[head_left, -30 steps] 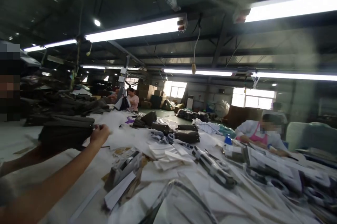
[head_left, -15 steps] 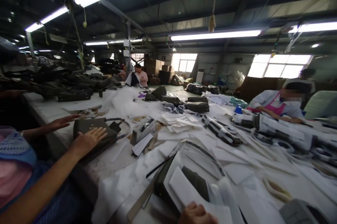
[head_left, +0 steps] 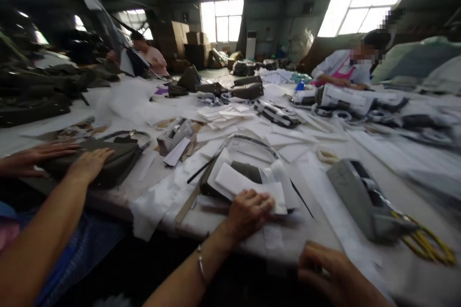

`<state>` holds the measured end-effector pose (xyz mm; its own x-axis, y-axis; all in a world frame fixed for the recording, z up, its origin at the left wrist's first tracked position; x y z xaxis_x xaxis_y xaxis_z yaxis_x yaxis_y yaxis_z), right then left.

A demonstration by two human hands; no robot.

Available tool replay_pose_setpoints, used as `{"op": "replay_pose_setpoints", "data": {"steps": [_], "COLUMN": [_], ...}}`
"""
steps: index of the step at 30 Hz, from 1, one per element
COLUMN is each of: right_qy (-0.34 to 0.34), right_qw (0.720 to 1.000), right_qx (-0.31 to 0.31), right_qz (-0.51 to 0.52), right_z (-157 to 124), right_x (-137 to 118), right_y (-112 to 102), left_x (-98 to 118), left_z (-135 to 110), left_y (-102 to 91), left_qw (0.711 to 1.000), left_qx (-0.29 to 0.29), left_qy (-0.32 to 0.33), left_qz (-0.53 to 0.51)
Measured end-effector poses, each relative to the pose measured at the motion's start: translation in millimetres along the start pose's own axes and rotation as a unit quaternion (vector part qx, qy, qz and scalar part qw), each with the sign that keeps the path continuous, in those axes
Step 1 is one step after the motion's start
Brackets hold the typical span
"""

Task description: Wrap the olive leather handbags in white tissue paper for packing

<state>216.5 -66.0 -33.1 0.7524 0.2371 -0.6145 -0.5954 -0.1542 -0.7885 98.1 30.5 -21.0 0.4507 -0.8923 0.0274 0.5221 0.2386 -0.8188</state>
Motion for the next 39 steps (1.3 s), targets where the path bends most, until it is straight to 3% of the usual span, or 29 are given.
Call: {"op": "replay_pose_setpoints", "data": {"steps": [5, 9, 13, 18, 25, 31, 36, 39], "right_qy": [-0.122, -0.166, -0.214, -0.235, -0.185, -0.191, -0.220, -0.195], "right_qw": [0.981, 0.955, 0.947, 0.951, 0.965, 0.976, 0.972, 0.978], "right_qx": [0.053, 0.084, 0.139, 0.195, 0.183, 0.093, 0.081, 0.073], "right_qz": [-0.143, -0.232, -0.195, -0.054, 0.036, 0.040, 0.032, 0.031], "right_z": [-21, -20, -4, 10, 1, -9, -8, -2], "right_x": [-9, -9, -23, -32, -14, -26, -41, -46], "right_y": [10, 24, 31, 14, -4, 5, 9, 19], "left_x": [-1, 0, 1, 1, -1, -1, 0, -1], "left_z": [3, 2, 2, 1, 0, 0, 2, 2], "left_y": [1.9, 0.5, -0.9, -1.0, 0.9, -0.1, -0.1, 0.5], "left_qw": [1.000, 1.000, 1.000, 0.999, 0.998, 0.999, 0.999, 0.999], "left_qx": [-0.005, -0.006, 0.002, 0.018, 0.043, 0.044, 0.034, 0.031], "left_qy": [-0.003, -0.007, -0.011, -0.014, -0.018, -0.018, -0.018, -0.021], "left_qz": [-0.003, 0.012, 0.014, 0.023, 0.032, 0.020, 0.018, 0.016]}}
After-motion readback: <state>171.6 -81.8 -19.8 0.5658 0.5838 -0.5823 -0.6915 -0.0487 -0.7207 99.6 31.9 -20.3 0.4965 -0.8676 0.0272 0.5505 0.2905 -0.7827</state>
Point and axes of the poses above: each hand's wrist, its own z-axis towards the middle knuckle, its own y-axis out of the palm, x = y × z, the point moved 9 cm from there along z, towards the middle knuckle, and after that the axes turned 3 degrees about z, right-handed, at the moved point
